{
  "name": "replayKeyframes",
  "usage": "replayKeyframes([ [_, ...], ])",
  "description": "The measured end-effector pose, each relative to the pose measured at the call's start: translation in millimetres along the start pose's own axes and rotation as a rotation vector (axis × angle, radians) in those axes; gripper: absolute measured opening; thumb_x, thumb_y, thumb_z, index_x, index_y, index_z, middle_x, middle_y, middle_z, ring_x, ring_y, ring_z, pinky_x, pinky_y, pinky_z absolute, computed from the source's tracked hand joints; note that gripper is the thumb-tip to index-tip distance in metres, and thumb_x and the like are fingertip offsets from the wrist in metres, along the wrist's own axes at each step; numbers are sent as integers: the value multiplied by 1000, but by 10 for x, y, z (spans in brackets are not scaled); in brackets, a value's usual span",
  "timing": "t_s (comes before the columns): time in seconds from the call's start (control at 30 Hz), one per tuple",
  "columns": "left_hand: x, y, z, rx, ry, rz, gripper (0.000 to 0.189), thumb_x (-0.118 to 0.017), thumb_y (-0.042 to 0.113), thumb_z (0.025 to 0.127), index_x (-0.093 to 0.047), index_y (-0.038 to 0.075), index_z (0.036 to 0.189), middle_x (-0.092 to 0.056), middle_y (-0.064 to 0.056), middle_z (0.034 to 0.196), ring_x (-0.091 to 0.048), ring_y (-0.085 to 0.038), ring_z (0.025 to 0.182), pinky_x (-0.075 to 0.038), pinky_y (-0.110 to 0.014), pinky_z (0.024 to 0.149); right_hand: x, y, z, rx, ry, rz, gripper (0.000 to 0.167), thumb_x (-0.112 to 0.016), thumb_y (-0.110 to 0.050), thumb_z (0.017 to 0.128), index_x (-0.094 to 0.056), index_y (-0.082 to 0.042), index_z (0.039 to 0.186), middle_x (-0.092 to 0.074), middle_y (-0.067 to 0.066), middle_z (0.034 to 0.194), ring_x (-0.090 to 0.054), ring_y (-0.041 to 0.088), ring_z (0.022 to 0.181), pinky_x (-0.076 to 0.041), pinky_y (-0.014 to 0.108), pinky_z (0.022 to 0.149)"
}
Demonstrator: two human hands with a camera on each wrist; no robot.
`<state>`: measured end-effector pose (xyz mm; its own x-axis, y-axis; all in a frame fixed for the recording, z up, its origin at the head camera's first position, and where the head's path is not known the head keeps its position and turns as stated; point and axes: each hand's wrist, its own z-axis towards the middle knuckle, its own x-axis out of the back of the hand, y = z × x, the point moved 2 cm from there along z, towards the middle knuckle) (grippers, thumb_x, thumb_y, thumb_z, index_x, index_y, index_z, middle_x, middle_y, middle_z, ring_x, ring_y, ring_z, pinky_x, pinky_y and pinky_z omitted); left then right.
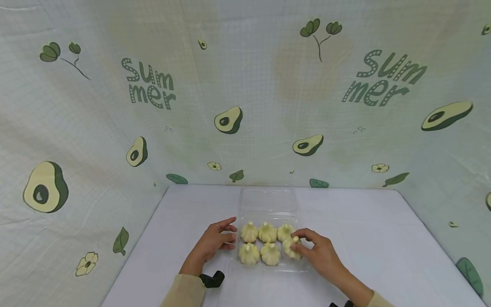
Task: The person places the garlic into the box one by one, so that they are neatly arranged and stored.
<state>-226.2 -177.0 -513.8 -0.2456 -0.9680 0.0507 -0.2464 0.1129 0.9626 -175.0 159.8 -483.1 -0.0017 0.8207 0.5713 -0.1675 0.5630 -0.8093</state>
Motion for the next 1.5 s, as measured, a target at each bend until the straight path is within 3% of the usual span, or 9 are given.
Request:
replayKeyframes([
  [0.33,7,-22,12,2,-7,3,68,-71,-1,97,-46,7,160,-61,-15,127,-67,-17,90,-66,-32,75,-92,68,-28,21,-17,-49,22,-88,-27,86,-76,-28,105,-75,-9,106,-69,20,108,-53,52,98],
  [0.53,3,-13,12,-2,-12,-2,68,-70,-2,97,-45,6,160,-60,-16,127,-67,-17,90,-66,-31,75,-141,85,-42,74,18,-96,23,-90,-24,84,-77,-28,103,-74,-12,105,-67,16,106,-48,49,99],
  [0.8,-7,6,0,-5,-21,-4,68,-70,-1,97,-44,5,160,-60,-18,128,-67,-17,90,-65,-31,75,-182,97,-68,122,61,-113,25,-92,-23,81,-77,-30,100,-68,-16,101,-63,12,101,-47,36,89],
  [1.1,-3,2,24,3,-14,3,69,-71,-1,97,-45,6,160,-60,-16,128,-68,-17,91,-66,-32,76,-214,132,-76,143,82,-99,27,-93,-17,78,-79,-25,100,-63,-11,101,-63,16,98,-53,28,80],
  [1.33,-4,-1,32,1,-18,8,69,-71,-2,97,-44,6,160,-60,-16,128,-68,-17,91,-66,-32,76,-222,153,-74,134,75,-105,27,-93,-15,78,-80,-22,101,-63,-8,101,-65,21,98,-53,28,80],
  [1.5,-6,-4,32,6,-15,8,70,-72,-1,97,-45,7,160,-60,-16,128,-68,-17,90,-66,-32,76,-230,173,-81,127,74,-116,30,-93,-15,78,-79,-22,103,-62,-11,103,-66,17,102,-57,31,85],
])
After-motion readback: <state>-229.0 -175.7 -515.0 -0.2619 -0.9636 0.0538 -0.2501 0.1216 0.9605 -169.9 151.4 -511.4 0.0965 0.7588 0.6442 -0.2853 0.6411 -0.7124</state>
